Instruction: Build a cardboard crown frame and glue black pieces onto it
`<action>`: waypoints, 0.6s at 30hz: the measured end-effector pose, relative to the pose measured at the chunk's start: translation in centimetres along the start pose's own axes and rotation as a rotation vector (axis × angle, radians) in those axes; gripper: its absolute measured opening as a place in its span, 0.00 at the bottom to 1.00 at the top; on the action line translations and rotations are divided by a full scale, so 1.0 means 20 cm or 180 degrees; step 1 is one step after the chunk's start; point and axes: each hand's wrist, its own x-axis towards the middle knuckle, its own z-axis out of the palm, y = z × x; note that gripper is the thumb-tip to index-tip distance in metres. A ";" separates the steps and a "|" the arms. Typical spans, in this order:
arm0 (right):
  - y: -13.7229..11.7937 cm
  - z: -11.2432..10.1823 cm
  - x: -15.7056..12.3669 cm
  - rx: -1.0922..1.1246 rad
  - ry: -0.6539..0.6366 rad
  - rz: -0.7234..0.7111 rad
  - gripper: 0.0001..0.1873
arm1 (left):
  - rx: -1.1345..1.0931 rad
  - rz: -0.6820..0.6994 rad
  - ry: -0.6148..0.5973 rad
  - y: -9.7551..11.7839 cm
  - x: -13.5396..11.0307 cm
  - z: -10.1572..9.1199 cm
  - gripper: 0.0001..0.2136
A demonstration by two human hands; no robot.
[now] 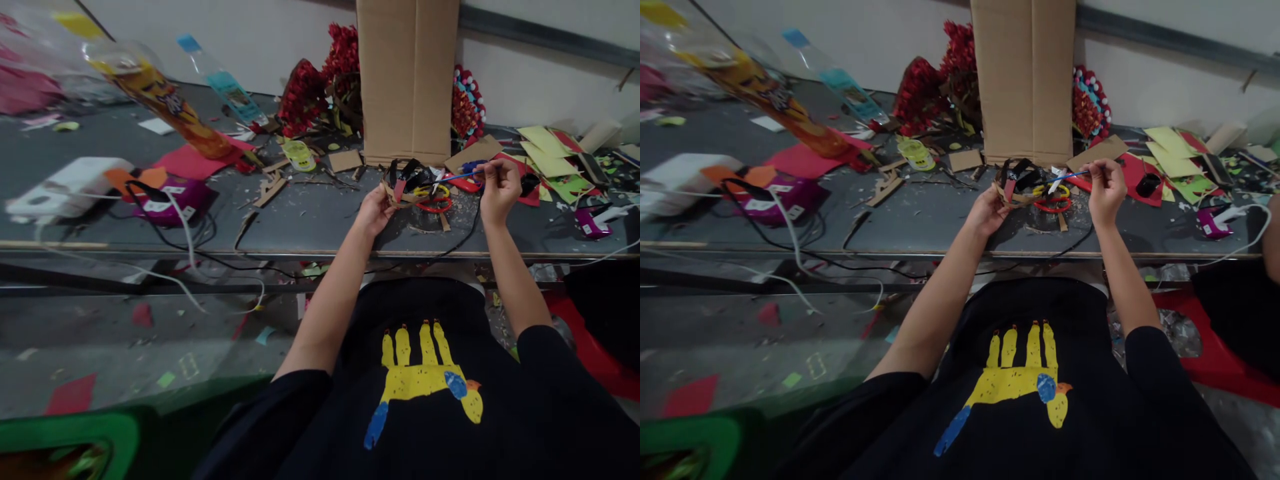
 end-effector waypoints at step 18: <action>0.12 -0.05 0.11 0.0396 0.0379 0.0317 0.19 | -0.0024 -0.0013 -0.0014 -0.02 0.01 -0.02 0.09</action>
